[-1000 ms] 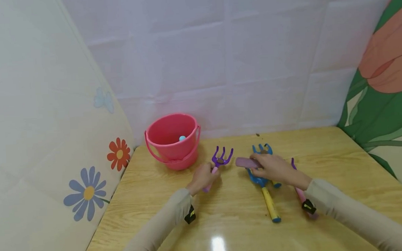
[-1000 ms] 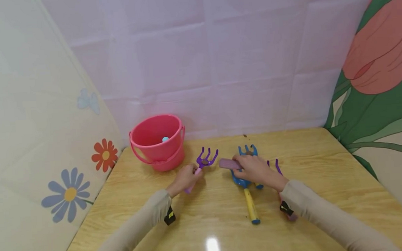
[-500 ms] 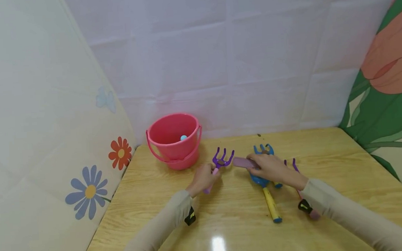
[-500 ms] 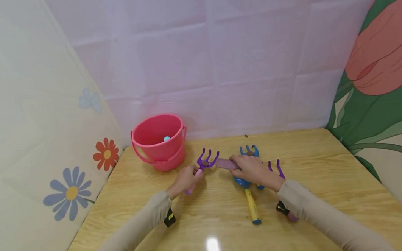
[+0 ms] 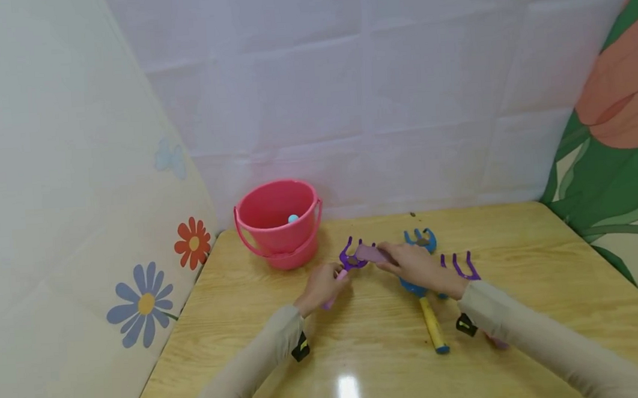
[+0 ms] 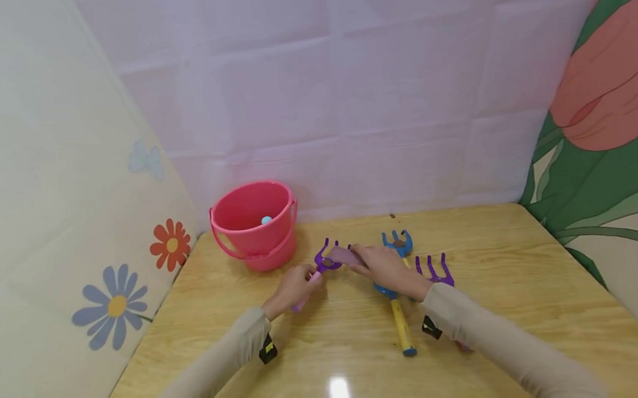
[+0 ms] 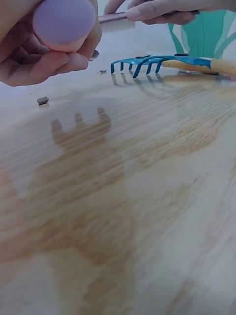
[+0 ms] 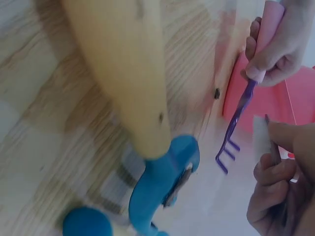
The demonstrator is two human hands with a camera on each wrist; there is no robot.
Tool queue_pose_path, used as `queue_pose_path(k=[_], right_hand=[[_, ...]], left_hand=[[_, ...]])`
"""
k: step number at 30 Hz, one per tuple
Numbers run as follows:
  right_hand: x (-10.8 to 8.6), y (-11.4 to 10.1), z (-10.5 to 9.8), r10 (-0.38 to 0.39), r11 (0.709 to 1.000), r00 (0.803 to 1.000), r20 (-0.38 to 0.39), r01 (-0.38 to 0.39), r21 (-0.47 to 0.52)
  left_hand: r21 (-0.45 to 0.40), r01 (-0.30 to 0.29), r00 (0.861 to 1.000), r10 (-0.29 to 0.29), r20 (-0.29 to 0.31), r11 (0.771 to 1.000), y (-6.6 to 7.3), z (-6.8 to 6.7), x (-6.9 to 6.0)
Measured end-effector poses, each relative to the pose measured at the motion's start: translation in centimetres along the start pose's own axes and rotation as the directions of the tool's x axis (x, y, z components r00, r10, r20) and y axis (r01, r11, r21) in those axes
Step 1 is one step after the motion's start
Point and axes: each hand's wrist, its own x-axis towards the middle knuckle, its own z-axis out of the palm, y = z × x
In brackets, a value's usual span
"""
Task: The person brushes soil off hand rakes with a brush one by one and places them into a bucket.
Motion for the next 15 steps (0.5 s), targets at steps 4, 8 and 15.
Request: queue_pose_path(k=[4, 8, 15], right_hand=[[0.42, -0.72, 0.57, 0.002, 1.000, 0.999, 0.032, -0.002, 0.009], [0.57, -0.99, 0.78, 0.002, 1.000, 0.999, 0.037, -0.002, 0.000], [0.40, -0.31, 0.45, 0.045, 0.999, 0.996, 0.071, -0.047, 0.027]], left_hand=[[0.002, 0.010, 1.000, -0.010, 0.010, 1.000, 0.09, 0.04, -0.06], [-0.016, 0.005, 1.000, -0.005, 0.019, 1.000, 0.10, 0.13, -0.03], [-0.052, 0.020, 0.999, -0.018, 0.036, 0.998, 0.36, -0.15, -0.25]])
